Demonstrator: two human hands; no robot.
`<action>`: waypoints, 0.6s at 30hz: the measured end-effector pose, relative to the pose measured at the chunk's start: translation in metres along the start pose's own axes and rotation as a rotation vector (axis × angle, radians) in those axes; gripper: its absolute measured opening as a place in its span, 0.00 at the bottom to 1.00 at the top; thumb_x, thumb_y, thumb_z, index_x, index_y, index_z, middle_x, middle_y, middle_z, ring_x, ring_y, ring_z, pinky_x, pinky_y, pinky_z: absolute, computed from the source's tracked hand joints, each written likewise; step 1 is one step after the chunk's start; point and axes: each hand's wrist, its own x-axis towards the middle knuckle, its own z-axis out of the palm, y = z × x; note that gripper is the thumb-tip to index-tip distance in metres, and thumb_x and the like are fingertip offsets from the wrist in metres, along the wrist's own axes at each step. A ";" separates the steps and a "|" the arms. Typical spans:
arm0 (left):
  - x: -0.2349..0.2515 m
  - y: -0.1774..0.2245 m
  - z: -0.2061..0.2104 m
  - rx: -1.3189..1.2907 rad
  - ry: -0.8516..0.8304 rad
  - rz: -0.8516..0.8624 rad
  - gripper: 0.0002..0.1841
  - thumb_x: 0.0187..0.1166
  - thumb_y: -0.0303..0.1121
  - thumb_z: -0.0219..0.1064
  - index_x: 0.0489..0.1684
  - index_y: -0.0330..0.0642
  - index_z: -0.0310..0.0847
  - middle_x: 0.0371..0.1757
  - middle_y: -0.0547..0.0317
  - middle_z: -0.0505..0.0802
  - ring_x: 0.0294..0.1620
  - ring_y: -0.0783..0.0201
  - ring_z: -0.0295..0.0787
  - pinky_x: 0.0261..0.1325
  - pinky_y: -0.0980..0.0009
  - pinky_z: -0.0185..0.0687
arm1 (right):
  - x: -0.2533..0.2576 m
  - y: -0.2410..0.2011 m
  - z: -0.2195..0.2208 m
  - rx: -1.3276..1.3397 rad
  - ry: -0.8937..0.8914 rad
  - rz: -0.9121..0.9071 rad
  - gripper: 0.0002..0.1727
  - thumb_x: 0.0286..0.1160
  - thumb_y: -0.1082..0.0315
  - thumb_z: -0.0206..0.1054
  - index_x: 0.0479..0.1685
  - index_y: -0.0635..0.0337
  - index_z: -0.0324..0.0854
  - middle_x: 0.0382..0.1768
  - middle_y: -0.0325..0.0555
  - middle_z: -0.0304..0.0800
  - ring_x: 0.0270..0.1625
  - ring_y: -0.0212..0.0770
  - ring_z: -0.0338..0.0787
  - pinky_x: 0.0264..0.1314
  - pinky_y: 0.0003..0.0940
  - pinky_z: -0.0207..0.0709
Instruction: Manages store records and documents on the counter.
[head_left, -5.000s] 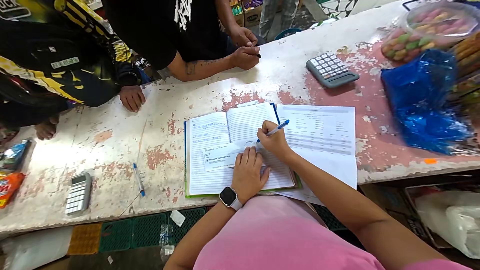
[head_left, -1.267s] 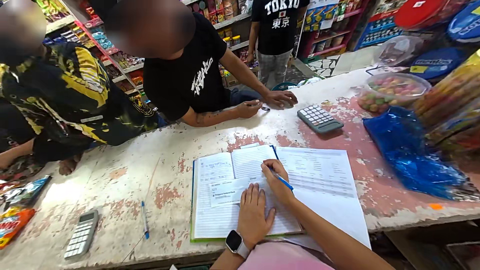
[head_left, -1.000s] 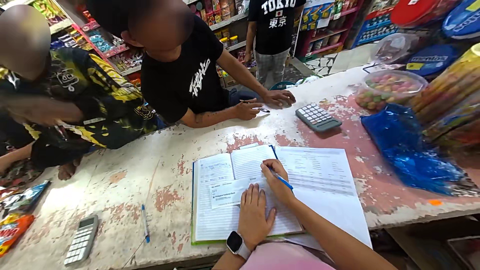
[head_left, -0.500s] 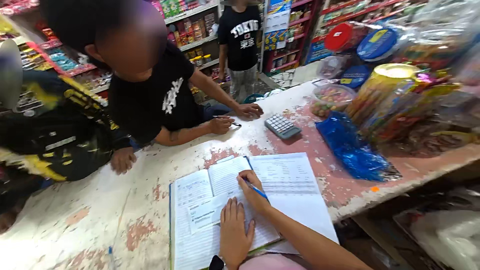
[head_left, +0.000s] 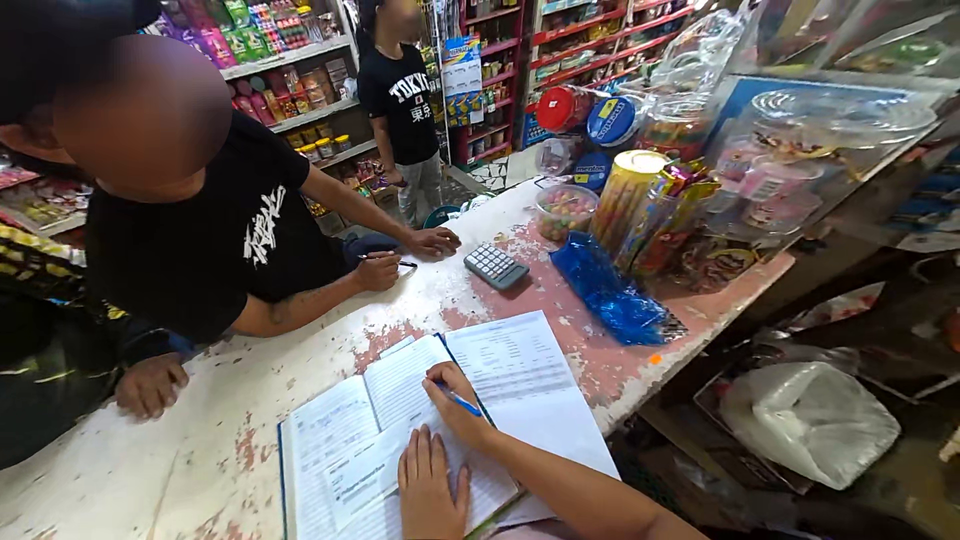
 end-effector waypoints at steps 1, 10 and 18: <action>0.000 0.000 0.000 -0.005 -0.005 -0.003 0.34 0.78 0.55 0.59 0.61 0.28 0.87 0.72 0.32 0.85 0.76 0.32 0.80 0.76 0.37 0.71 | 0.000 0.000 0.000 -0.004 -0.002 -0.002 0.12 0.80 0.68 0.65 0.45 0.72 0.86 0.51 0.57 0.86 0.52 0.35 0.86 0.56 0.24 0.81; -0.002 0.000 0.001 0.006 -0.002 -0.002 0.34 0.80 0.57 0.56 0.62 0.30 0.87 0.73 0.34 0.86 0.76 0.35 0.80 0.76 0.39 0.71 | 0.000 0.000 0.000 -0.010 -0.008 0.003 0.11 0.79 0.68 0.65 0.43 0.70 0.86 0.50 0.53 0.85 0.51 0.32 0.85 0.55 0.21 0.80; -0.002 0.000 0.001 0.001 0.001 -0.005 0.34 0.80 0.57 0.56 0.63 0.31 0.87 0.73 0.35 0.86 0.77 0.35 0.80 0.77 0.40 0.70 | -0.001 -0.001 0.001 -0.009 0.004 -0.004 0.11 0.79 0.69 0.65 0.43 0.70 0.86 0.49 0.53 0.85 0.51 0.31 0.85 0.55 0.20 0.79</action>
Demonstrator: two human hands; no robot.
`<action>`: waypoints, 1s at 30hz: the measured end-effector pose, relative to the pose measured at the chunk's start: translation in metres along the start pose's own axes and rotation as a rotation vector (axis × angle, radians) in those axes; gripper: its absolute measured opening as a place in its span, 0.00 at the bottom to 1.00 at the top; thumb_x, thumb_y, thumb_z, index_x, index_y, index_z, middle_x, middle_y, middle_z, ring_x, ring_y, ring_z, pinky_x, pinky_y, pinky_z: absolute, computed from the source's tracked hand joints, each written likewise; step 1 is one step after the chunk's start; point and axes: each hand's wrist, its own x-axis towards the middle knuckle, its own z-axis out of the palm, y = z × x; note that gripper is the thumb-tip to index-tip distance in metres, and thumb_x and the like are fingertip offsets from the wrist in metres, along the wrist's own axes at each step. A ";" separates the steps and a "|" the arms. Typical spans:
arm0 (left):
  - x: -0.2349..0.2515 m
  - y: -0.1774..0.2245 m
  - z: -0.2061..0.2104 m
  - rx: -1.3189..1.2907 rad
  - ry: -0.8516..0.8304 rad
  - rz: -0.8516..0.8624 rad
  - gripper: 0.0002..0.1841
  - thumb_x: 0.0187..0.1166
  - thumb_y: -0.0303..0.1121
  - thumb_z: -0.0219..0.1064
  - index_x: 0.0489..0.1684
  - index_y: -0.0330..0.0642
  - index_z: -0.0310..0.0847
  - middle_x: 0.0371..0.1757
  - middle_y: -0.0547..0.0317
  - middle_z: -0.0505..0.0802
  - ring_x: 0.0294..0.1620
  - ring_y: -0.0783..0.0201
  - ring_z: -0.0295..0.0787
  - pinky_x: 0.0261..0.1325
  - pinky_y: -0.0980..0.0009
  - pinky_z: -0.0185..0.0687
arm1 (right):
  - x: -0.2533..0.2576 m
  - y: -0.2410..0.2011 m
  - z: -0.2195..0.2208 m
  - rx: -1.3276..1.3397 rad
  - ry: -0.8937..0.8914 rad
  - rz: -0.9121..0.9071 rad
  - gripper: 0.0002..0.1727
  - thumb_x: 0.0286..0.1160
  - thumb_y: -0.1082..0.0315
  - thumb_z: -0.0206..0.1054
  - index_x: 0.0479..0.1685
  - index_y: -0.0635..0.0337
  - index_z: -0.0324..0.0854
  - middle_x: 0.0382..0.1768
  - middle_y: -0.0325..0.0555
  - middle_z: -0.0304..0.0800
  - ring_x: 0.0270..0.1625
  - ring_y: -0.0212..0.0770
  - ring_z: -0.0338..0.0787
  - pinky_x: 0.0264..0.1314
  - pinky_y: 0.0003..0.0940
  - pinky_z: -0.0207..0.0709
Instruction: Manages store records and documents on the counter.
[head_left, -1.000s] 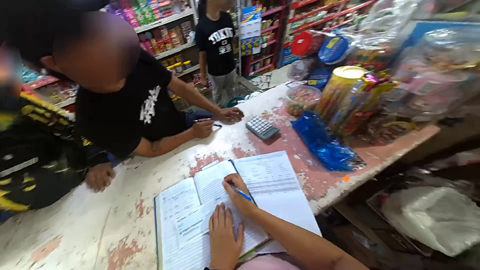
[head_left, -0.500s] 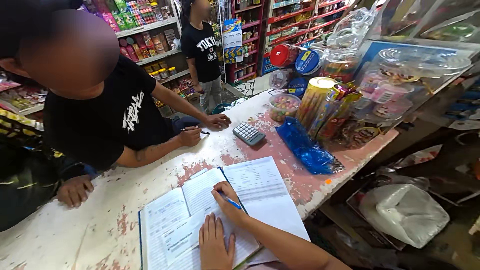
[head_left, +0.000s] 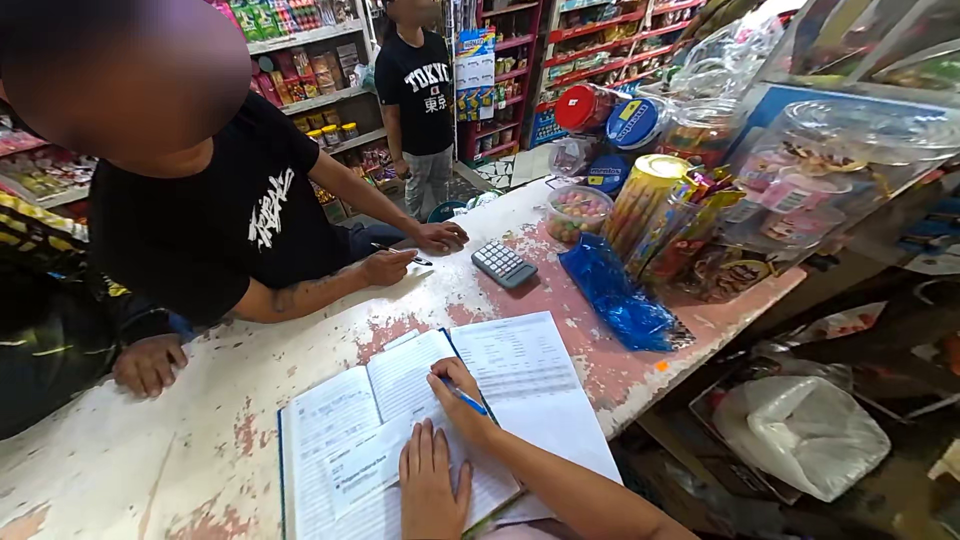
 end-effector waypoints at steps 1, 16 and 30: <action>0.000 0.000 0.000 0.005 0.003 0.001 0.34 0.80 0.57 0.55 0.62 0.31 0.87 0.73 0.35 0.86 0.77 0.36 0.80 0.77 0.41 0.71 | 0.000 0.000 0.000 -0.002 0.000 -0.001 0.11 0.79 0.69 0.65 0.43 0.70 0.86 0.49 0.53 0.85 0.51 0.31 0.85 0.55 0.20 0.79; 0.001 -0.001 -0.001 0.006 0.016 0.009 0.34 0.79 0.56 0.57 0.61 0.31 0.87 0.72 0.35 0.86 0.76 0.36 0.80 0.76 0.40 0.72 | 0.000 0.000 0.000 -0.004 -0.008 -0.011 0.11 0.79 0.69 0.65 0.44 0.71 0.86 0.50 0.55 0.86 0.53 0.34 0.86 0.58 0.22 0.80; 0.000 -0.001 0.003 0.038 0.052 0.019 0.33 0.80 0.57 0.55 0.60 0.33 0.89 0.72 0.38 0.87 0.75 0.39 0.82 0.76 0.44 0.73 | 0.000 0.000 0.000 0.014 -0.007 0.009 0.11 0.80 0.68 0.65 0.44 0.71 0.86 0.51 0.54 0.85 0.51 0.32 0.86 0.55 0.20 0.80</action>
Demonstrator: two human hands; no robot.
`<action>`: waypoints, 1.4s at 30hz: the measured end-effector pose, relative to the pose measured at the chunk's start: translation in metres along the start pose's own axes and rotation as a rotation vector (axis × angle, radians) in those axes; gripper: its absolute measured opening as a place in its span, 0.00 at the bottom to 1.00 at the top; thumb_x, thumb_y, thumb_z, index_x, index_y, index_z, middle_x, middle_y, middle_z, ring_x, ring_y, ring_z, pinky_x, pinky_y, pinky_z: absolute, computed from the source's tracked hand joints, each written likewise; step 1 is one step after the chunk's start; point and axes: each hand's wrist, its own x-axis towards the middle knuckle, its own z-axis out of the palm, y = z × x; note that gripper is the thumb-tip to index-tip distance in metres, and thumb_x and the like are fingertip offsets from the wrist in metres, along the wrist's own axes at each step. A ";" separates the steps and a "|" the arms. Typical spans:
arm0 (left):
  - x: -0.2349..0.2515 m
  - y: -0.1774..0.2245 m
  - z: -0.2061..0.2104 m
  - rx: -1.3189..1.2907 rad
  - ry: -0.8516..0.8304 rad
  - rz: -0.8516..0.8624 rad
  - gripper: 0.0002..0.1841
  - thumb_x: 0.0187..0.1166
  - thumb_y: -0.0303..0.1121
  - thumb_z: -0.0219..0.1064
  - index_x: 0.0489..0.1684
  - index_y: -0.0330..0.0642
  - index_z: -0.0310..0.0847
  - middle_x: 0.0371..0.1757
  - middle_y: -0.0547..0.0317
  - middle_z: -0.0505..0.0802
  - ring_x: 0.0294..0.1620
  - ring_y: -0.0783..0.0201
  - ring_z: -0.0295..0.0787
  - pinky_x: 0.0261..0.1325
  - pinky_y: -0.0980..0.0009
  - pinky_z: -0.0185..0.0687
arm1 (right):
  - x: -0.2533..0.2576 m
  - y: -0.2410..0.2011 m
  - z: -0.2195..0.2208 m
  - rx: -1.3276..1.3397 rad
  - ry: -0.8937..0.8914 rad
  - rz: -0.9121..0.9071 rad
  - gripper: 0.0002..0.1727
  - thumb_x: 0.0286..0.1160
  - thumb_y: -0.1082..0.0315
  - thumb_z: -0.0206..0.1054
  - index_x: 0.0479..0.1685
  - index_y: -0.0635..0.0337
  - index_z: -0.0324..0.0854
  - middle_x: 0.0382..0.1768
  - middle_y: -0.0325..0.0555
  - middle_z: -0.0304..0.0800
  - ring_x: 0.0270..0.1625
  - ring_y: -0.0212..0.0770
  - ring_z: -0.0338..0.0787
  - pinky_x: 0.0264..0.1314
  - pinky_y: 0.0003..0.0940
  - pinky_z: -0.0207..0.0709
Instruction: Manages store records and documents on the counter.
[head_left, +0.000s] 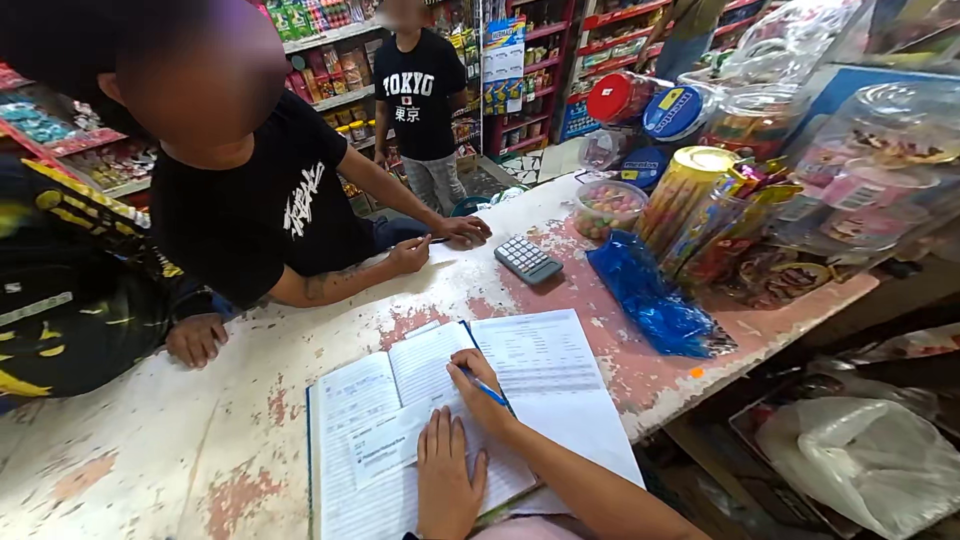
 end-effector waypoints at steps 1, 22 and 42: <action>0.000 0.000 0.000 0.002 -0.005 -0.002 0.33 0.80 0.57 0.55 0.61 0.33 0.88 0.72 0.38 0.87 0.76 0.39 0.82 0.77 0.44 0.72 | 0.000 0.001 0.000 0.001 0.001 -0.002 0.11 0.79 0.68 0.65 0.44 0.70 0.86 0.50 0.53 0.85 0.51 0.32 0.86 0.54 0.20 0.80; 0.002 0.002 -0.003 -0.014 -0.040 -0.020 0.32 0.78 0.55 0.59 0.63 0.33 0.87 0.73 0.38 0.86 0.77 0.39 0.80 0.77 0.43 0.72 | 0.001 0.004 -0.001 -0.008 0.006 -0.015 0.11 0.80 0.68 0.64 0.44 0.69 0.86 0.49 0.53 0.85 0.49 0.32 0.86 0.53 0.21 0.81; 0.000 0.000 -0.001 0.019 -0.033 -0.015 0.33 0.80 0.57 0.56 0.64 0.35 0.87 0.74 0.40 0.86 0.78 0.40 0.80 0.79 0.32 0.63 | 0.000 0.002 -0.001 -0.007 0.000 -0.014 0.12 0.80 0.67 0.64 0.45 0.71 0.86 0.50 0.54 0.86 0.51 0.34 0.86 0.55 0.24 0.80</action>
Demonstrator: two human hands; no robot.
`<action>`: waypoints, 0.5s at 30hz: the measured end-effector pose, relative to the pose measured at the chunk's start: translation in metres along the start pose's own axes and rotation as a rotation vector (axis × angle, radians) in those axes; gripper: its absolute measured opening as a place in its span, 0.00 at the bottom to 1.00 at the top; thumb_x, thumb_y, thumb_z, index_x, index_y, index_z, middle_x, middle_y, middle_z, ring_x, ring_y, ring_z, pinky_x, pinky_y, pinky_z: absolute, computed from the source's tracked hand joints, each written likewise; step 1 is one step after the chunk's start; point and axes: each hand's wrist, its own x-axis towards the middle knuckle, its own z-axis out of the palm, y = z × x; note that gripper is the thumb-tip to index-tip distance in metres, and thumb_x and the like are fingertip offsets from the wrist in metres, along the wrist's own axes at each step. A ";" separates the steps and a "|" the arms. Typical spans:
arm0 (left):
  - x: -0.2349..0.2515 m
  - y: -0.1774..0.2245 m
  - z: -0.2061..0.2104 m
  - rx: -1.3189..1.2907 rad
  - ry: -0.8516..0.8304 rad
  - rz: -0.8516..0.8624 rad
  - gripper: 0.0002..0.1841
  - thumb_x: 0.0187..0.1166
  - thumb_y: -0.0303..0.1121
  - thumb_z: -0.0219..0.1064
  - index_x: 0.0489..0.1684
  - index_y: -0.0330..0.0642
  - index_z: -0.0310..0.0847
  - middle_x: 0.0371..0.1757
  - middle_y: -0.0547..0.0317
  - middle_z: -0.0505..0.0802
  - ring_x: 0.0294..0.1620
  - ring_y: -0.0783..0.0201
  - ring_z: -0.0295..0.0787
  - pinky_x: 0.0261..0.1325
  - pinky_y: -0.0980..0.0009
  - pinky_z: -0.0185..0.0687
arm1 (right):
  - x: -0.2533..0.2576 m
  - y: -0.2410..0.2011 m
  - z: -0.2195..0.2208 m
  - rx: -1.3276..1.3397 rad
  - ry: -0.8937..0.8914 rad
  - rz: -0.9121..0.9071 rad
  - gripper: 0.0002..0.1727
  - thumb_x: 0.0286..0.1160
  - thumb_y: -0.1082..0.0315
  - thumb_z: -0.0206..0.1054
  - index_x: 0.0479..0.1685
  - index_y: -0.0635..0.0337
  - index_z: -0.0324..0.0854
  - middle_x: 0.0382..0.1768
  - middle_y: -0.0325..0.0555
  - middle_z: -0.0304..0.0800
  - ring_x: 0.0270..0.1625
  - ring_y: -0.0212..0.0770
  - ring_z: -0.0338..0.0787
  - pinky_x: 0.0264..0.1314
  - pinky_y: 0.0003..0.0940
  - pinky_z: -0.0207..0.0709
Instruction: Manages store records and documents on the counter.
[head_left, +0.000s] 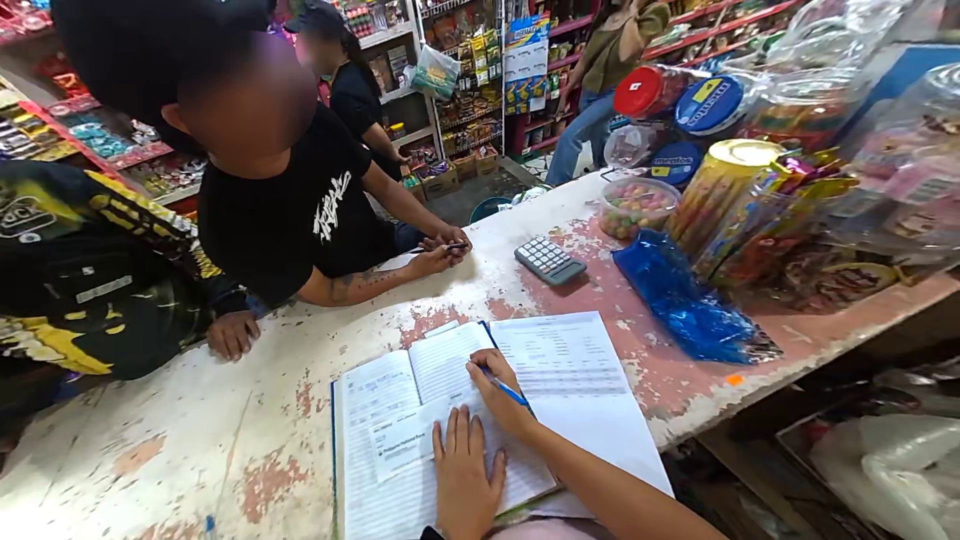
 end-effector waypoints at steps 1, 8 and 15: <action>0.000 0.000 0.000 -0.006 0.000 0.002 0.33 0.80 0.57 0.57 0.64 0.34 0.87 0.74 0.40 0.86 0.78 0.39 0.80 0.79 0.31 0.63 | 0.000 0.001 0.000 -0.002 0.000 -0.004 0.12 0.80 0.67 0.64 0.45 0.70 0.86 0.50 0.54 0.86 0.50 0.34 0.86 0.55 0.24 0.81; -0.001 -0.001 0.003 0.021 0.017 0.009 0.33 0.81 0.58 0.55 0.64 0.36 0.88 0.74 0.42 0.87 0.78 0.41 0.80 0.80 0.34 0.64 | 0.000 0.001 0.000 0.002 0.000 0.004 0.12 0.81 0.68 0.64 0.45 0.70 0.86 0.49 0.53 0.85 0.49 0.33 0.86 0.53 0.22 0.81; 0.000 0.001 0.001 0.017 0.013 0.006 0.33 0.81 0.58 0.55 0.64 0.36 0.88 0.74 0.42 0.86 0.79 0.41 0.80 0.80 0.34 0.64 | -0.001 0.000 0.000 0.008 0.000 0.018 0.11 0.81 0.68 0.64 0.45 0.69 0.86 0.49 0.53 0.85 0.48 0.32 0.85 0.52 0.22 0.80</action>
